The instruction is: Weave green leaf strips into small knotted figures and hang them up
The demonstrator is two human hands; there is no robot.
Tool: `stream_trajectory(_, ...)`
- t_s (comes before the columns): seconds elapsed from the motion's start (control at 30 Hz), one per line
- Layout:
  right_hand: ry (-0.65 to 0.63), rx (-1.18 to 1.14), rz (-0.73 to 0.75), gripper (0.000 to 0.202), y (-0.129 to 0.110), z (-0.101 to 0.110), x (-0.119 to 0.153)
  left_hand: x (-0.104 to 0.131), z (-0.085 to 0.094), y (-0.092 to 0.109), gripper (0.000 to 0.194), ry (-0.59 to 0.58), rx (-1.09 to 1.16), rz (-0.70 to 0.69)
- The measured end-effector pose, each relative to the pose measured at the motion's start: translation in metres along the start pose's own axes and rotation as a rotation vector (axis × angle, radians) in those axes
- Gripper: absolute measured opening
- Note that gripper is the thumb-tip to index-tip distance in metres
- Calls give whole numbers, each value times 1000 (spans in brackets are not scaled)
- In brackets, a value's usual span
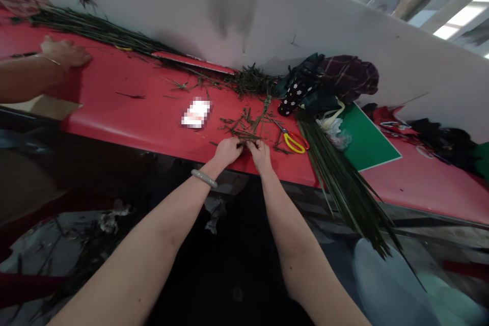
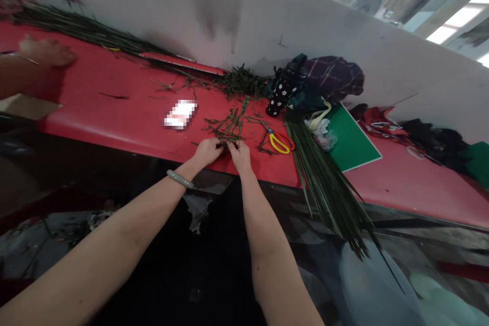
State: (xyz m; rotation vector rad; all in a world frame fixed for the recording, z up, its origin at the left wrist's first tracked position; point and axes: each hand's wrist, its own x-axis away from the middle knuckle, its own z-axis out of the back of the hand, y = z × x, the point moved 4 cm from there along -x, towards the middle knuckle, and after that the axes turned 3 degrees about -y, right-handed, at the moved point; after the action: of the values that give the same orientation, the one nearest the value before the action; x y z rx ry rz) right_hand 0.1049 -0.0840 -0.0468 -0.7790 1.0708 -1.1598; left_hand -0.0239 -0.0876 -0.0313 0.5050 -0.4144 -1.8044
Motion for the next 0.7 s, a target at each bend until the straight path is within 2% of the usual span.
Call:
stream_trajectory(0.33, 38, -25, 2, 29, 2, 0, 1, 1, 1, 0, 28, -2, -5, -5)
stream_trajectory(0.57, 13, -18, -3, 29, 3, -1, 1, 2, 2, 1, 28, -7, 10, 9)
stream_trajectory(0.7, 39, 5, 9, 27, 3, 1, 0, -1, 1, 0, 25, 18, 39, -30)
